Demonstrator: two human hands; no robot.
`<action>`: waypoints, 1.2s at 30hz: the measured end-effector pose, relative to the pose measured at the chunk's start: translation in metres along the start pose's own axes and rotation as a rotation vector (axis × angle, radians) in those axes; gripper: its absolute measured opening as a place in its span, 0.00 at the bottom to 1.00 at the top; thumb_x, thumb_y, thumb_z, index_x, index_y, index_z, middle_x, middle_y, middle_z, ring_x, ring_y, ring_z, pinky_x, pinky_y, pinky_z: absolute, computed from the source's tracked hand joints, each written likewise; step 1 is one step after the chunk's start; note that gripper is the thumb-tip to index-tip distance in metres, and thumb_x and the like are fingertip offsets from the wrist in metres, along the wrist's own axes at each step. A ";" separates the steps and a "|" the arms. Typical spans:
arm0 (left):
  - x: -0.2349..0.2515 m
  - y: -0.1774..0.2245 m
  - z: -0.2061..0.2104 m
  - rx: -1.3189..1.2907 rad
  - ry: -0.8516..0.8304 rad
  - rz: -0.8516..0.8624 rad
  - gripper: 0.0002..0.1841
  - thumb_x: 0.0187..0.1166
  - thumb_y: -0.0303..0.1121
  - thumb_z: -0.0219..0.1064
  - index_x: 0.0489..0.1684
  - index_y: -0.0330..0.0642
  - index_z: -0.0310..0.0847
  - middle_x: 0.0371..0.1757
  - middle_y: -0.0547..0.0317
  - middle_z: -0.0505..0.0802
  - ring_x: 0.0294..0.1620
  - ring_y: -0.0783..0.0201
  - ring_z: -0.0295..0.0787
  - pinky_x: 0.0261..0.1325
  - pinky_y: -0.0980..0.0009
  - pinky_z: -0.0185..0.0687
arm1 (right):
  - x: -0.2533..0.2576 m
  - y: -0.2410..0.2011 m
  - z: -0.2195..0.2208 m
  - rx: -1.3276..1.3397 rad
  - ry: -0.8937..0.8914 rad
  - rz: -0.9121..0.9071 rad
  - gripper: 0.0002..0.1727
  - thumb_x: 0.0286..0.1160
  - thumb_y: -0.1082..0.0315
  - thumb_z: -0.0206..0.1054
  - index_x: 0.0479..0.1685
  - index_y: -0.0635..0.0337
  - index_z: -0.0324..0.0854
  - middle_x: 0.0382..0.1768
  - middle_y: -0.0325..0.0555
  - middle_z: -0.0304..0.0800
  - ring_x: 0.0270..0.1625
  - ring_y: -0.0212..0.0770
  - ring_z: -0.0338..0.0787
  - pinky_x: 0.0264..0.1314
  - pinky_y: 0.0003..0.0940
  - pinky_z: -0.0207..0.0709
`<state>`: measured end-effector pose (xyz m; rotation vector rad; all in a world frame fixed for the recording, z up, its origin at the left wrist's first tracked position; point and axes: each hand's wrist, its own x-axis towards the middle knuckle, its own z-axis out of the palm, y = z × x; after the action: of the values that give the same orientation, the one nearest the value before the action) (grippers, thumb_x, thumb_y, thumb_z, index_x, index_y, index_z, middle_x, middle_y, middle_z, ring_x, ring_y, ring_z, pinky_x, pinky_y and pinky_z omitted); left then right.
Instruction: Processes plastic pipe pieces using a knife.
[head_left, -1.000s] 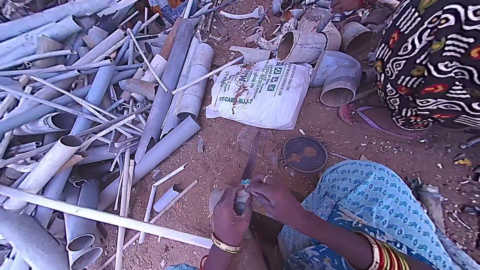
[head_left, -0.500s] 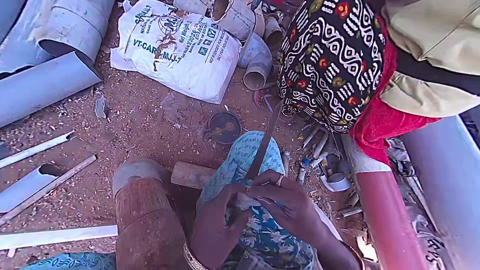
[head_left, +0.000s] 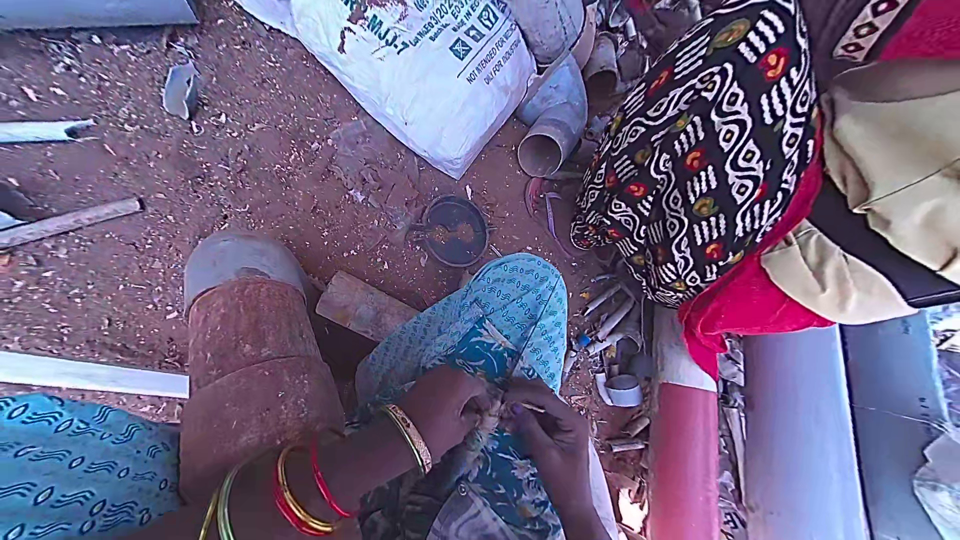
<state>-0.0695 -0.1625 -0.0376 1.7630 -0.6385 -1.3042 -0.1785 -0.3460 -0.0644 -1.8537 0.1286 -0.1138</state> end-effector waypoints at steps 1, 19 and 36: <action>-0.001 -0.002 -0.001 0.009 0.002 0.023 0.13 0.84 0.25 0.64 0.60 0.28 0.86 0.58 0.36 0.92 0.62 0.45 0.88 0.70 0.51 0.75 | 0.001 0.000 0.003 -0.001 0.017 -0.002 0.09 0.73 0.75 0.67 0.41 0.53 0.92 0.44 0.27 0.93 0.42 0.18 0.90 0.44 0.16 0.87; -0.039 -0.016 -0.025 -0.329 0.438 0.199 0.11 0.82 0.28 0.67 0.53 0.29 0.87 0.50 0.45 0.93 0.49 0.63 0.91 0.57 0.69 0.84 | 0.048 -0.025 0.058 0.044 0.095 -0.212 0.08 0.74 0.74 0.68 0.42 0.51 0.91 0.42 0.25 0.93 0.42 0.17 0.89 0.44 0.14 0.84; -0.056 -0.025 -0.061 0.189 1.178 0.078 0.11 0.81 0.26 0.64 0.47 0.25 0.89 0.46 0.33 0.93 0.45 0.37 0.94 0.50 0.44 0.87 | 0.113 -0.059 0.154 0.227 0.036 -0.065 0.09 0.78 0.79 0.53 0.44 0.67 0.80 0.41 0.33 0.87 0.46 0.17 0.86 0.52 0.14 0.79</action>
<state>-0.0326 -0.0855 -0.0224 2.2242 -0.1286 -0.0051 -0.0426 -0.2003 -0.0497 -1.6296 0.0764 -0.1989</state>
